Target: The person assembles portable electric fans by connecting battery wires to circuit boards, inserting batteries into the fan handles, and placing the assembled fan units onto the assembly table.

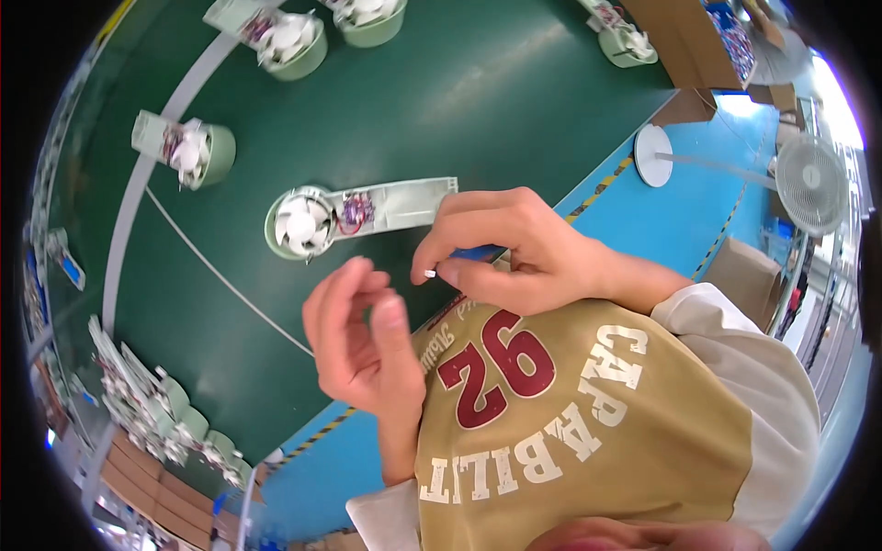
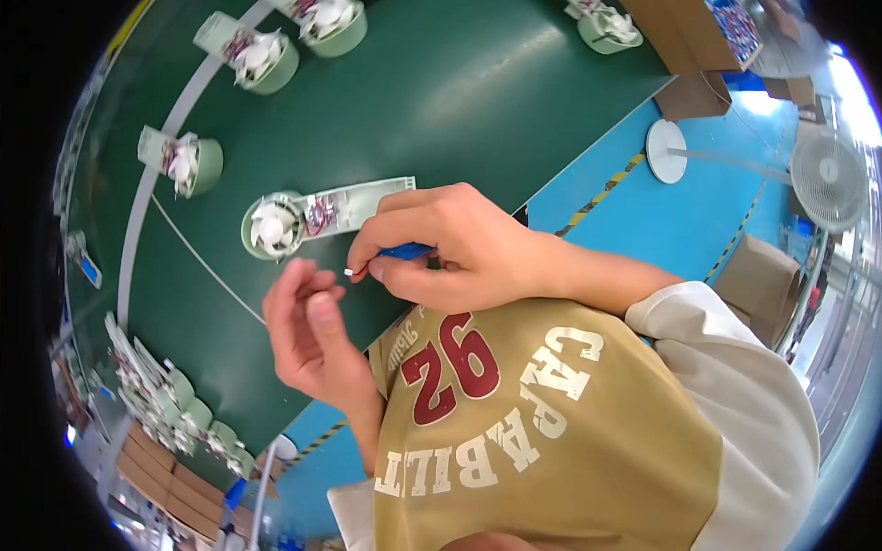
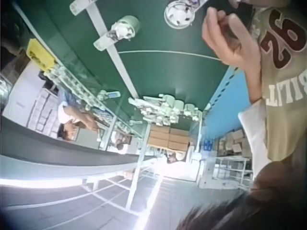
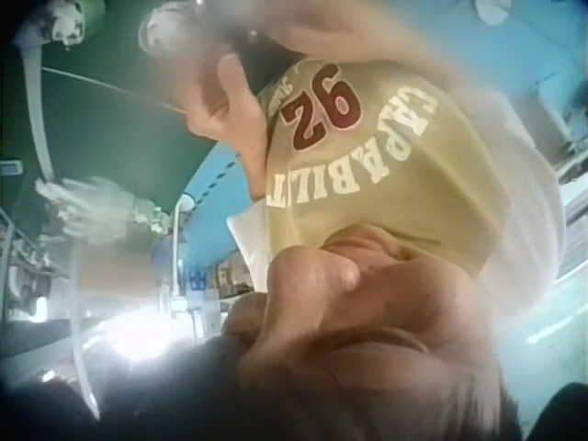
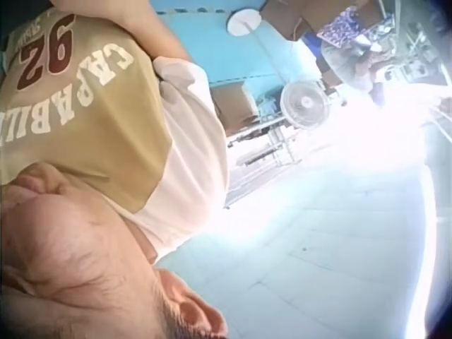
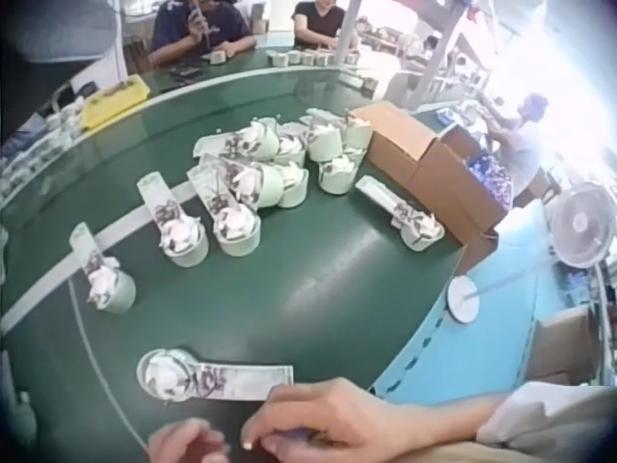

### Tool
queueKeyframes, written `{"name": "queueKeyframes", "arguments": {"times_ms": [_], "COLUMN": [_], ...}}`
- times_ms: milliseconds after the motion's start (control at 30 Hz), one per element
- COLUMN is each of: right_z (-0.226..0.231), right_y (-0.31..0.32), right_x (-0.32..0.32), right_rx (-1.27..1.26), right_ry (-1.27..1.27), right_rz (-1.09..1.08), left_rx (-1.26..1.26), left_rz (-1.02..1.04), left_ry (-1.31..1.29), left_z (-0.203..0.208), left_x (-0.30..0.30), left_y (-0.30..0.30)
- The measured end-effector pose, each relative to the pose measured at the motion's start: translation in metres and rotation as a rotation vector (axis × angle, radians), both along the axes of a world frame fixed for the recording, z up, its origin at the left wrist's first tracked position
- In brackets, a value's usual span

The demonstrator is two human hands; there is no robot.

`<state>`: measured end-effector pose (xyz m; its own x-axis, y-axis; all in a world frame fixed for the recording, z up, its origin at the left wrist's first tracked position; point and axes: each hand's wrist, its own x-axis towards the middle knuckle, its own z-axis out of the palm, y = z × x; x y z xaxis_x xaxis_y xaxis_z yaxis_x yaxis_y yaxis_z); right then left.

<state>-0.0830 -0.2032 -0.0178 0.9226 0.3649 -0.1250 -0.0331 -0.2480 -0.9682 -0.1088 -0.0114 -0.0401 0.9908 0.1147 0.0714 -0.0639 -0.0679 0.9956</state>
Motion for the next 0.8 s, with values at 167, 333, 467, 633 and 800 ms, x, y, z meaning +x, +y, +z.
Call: {"name": "queueKeyframes", "arguments": {"times_ms": [167, 333, 467, 633, 800], "right_z": [-0.004, -0.001, 0.005, 0.004, -0.001], "right_y": [0.012, 0.017, 0.010, 0.008, 0.007], "right_x": [-0.002, -0.003, 0.003, 0.001, 0.002], "right_rx": [-0.118, -0.256, -0.156, 0.192, 0.159], "right_ry": [-0.047, -0.125, 0.104, 0.409, 0.253], "right_rz": [0.011, -0.006, 0.001, -0.067, -0.074], "left_rx": [0.022, 0.081, 0.121, 0.100, 0.104], "left_rz": [-0.122, -0.100, -0.062, -0.056, -0.082], "left_ry": [-0.050, -0.114, -0.132, -0.158, -0.176], "left_z": [-0.008, -0.013, -0.015, -0.022, -0.027], "left_x": [-0.002, 0.000, 0.000, -0.002, -0.003], "left_y": [0.004, 0.001, 0.001, 0.001, 0.000]}}
